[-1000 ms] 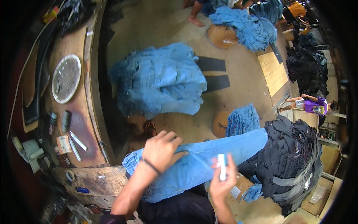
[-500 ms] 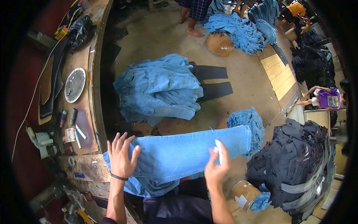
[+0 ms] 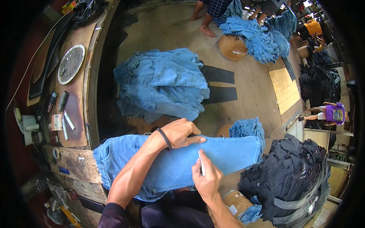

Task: The person repeatedly marks the seams and leg areas of light blue denim shorts with a white marker. They handle the garment one at a time, repositioning it on a curved board and applying marks along specific lines before moving to the next piece.

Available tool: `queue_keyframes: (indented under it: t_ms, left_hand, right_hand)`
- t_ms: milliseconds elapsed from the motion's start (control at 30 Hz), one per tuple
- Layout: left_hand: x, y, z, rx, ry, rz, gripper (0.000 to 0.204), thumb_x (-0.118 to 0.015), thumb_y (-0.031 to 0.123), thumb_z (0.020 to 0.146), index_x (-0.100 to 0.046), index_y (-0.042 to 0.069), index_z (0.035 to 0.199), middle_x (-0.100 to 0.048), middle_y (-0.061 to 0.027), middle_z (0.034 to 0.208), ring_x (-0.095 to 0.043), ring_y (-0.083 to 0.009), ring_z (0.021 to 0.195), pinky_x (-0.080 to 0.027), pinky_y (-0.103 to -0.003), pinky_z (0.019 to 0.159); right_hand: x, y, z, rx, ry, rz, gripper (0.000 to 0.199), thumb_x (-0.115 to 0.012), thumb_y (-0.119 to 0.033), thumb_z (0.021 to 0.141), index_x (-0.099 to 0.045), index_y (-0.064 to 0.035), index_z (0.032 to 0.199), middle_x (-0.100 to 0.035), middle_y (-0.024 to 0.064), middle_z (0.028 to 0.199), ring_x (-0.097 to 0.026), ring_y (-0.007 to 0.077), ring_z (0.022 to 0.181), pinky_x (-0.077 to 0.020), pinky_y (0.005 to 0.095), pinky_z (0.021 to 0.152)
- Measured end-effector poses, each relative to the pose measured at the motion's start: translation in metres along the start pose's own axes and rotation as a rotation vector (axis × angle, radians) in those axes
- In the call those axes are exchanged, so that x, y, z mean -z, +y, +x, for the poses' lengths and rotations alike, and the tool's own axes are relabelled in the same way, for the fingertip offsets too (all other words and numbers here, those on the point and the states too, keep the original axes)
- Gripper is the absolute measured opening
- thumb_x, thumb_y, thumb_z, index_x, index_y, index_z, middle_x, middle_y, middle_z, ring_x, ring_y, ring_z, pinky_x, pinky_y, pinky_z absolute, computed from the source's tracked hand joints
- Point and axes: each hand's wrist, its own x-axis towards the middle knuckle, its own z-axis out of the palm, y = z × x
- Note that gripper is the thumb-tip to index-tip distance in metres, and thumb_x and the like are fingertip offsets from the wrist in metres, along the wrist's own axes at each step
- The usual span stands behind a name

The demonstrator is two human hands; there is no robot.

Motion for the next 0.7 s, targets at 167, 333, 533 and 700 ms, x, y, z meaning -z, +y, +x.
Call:
queue_keyframes:
  t_ms: [167, 333, 533, 700]
  left_hand:
    - [-0.002, 0.0, 0.005, -0.01, 0.093, 0.094, 0.041, -0.069, 0.04, 0.101, -0.08, 0.002, 0.093, -0.07, -0.0277, 0.079, -0.068, -0.0492, 0.08, -0.054, -0.055, 0.073]
    - [-0.002, -0.002, 0.008, -0.008, 0.069, 0.083, 0.042, -0.07, 0.038, 0.102, -0.077, -0.001, 0.089, -0.07, -0.0272, 0.079, -0.068, -0.0477, 0.079, -0.053, -0.054, 0.072]
    - [-0.003, 0.002, 0.005, -0.015, 0.089, 0.039, 0.042, -0.07, 0.036, 0.102, -0.076, -0.003, 0.088, -0.07, -0.0277, 0.081, -0.067, -0.0476, 0.077, -0.052, -0.053, 0.071]
    - [-0.002, -0.001, 0.007, -0.024, 0.085, 0.05, 0.04, -0.07, 0.035, 0.102, -0.077, -0.002, 0.088, -0.069, -0.0286, 0.078, -0.067, -0.0488, 0.077, -0.052, -0.054, 0.07]
  right_hand:
    - [0.005, -0.004, 0.012, -0.138, -0.144, 0.032, 0.034, -0.072, 0.004, 0.089, -0.072, 0.0069, 0.123, -0.079, 0.0228, 0.104, -0.079, 0.0362, 0.082, -0.0626, 0.0399, 0.07]
    - [0.022, -0.01, -0.035, -0.154, -0.15, 0.026, 0.04, -0.074, 0.004, 0.088, -0.071, 0.0062, 0.128, -0.075, 0.0162, 0.082, -0.074, 0.029, 0.065, -0.0596, 0.0374, 0.06]
    - [0.028, -0.014, -0.053, -0.113, -0.017, 0.041, 0.036, -0.073, 0.007, 0.087, -0.072, 0.009, 0.123, -0.079, 0.0227, 0.095, -0.079, 0.0318, 0.076, -0.0618, 0.0369, 0.066]
    - [0.005, 0.008, -0.009, -0.129, -0.074, 0.072, 0.035, -0.073, 0.007, 0.089, -0.072, 0.0063, 0.124, -0.078, 0.0242, 0.105, -0.08, 0.0335, 0.085, -0.0624, 0.0396, 0.075]
